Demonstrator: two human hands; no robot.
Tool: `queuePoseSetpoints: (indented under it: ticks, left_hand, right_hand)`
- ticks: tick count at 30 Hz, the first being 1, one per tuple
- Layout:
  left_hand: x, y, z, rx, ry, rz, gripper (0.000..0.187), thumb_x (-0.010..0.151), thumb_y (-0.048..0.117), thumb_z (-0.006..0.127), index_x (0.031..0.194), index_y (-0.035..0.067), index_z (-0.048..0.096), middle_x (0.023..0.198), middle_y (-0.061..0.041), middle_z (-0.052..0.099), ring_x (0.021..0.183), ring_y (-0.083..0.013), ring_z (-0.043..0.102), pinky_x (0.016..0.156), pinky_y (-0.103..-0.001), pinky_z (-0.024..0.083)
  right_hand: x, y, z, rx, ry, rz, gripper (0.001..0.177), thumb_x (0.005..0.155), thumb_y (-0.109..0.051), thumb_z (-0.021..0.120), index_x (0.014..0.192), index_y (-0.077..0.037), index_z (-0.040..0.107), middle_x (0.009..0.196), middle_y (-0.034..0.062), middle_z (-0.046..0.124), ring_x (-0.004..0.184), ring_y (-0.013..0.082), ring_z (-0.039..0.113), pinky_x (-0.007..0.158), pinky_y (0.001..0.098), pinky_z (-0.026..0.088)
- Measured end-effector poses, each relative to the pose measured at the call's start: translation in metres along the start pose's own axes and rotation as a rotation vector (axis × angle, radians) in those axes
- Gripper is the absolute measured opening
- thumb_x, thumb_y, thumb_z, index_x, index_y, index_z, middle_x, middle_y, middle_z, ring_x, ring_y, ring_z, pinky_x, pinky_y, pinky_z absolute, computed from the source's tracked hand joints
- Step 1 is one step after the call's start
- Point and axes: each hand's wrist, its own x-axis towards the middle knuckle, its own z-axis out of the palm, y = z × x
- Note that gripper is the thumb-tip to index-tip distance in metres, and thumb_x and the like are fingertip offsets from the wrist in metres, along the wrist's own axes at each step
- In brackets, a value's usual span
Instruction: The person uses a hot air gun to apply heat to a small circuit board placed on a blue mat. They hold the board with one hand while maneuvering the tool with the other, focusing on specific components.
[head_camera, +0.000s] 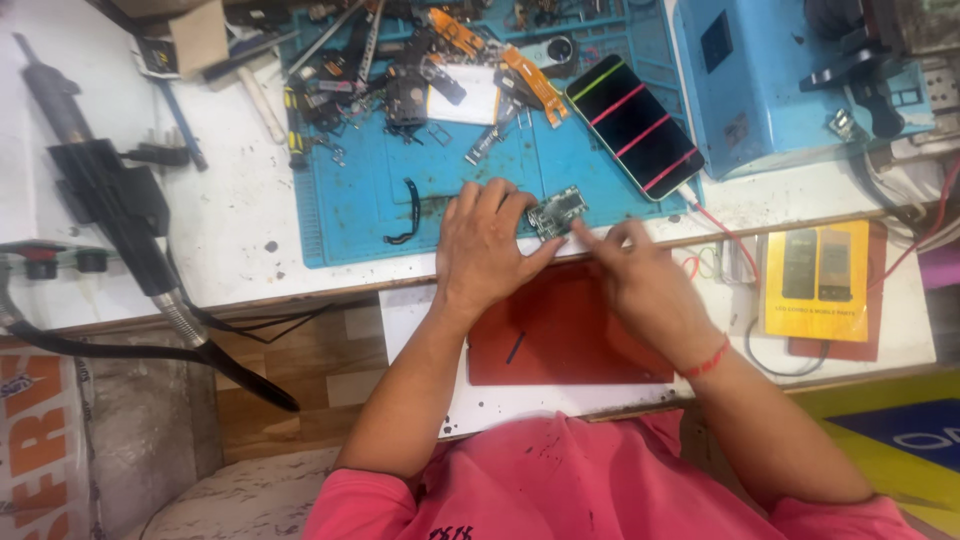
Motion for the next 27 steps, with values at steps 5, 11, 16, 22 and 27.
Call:
queuePoseSetpoints:
  ticks: [5,11,16,22,27]
  left_hand:
    - [-0.002,0.001,0.000,0.022,0.020,0.007,0.045,0.073,0.043,0.086,0.103,0.012,0.072,0.105,-0.005,0.060,0.102,-0.0286,0.055,0.087,-0.043,0.045]
    - [-0.003,0.006,-0.003,0.024,0.012,-0.007,0.048,0.071,0.045,0.085,0.104,0.012,0.072,0.105,-0.004,0.061,0.101,-0.0274,0.056,0.087,-0.042,0.046]
    - [-0.005,0.005,-0.001,0.015,0.051,0.015,0.045,0.071,0.045,0.086,0.100,0.014,0.072,0.104,-0.004,0.061,0.103,-0.0279,0.056,0.086,-0.043,0.045]
    - [-0.003,0.008,-0.004,0.012,0.045,0.012,0.047,0.070,0.045,0.086,0.100,0.012,0.071,0.102,-0.006,0.060,0.100,-0.0287,0.056,0.085,-0.044,0.044]
    - [-0.003,0.010,-0.007,0.029,0.030,0.003,0.045,0.073,0.043,0.085,0.102,0.011,0.071,0.103,-0.005,0.060,0.100,-0.0283,0.055,0.087,-0.043,0.045]
  right_hand:
    - [0.007,-0.016,-0.010,-0.001,0.042,0.025,0.053,0.092,-0.009,0.060,0.141,-0.028,0.060,0.106,0.0127,0.061,0.074,0.0369,0.065,0.062,0.0480,0.053]
    - [-0.003,-0.029,-0.011,0.006,0.068,-0.042,0.058,0.090,-0.005,0.054,0.144,-0.025,0.057,0.106,0.0123,0.059,0.078,0.0363,0.067,0.066,0.0478,0.055]
    - [0.003,-0.024,-0.021,-0.014,0.030,-0.005,0.061,0.085,-0.002,0.054,0.144,-0.018,0.055,0.112,0.0174,0.059,0.077,0.0410,0.065,0.066,0.0504,0.054]
    - [0.009,-0.009,-0.016,0.026,0.107,0.069,0.057,0.089,-0.002,0.052,0.143,-0.019,0.057,0.112,0.0151,0.059,0.078,0.0387,0.066,0.067,0.0481,0.053]
    - [0.002,-0.006,-0.001,0.003,-0.037,-0.002,0.062,0.086,-0.005,0.056,0.145,-0.025,0.059,0.104,0.0126,0.059,0.078,0.0358,0.066,0.068,0.0459,0.053]
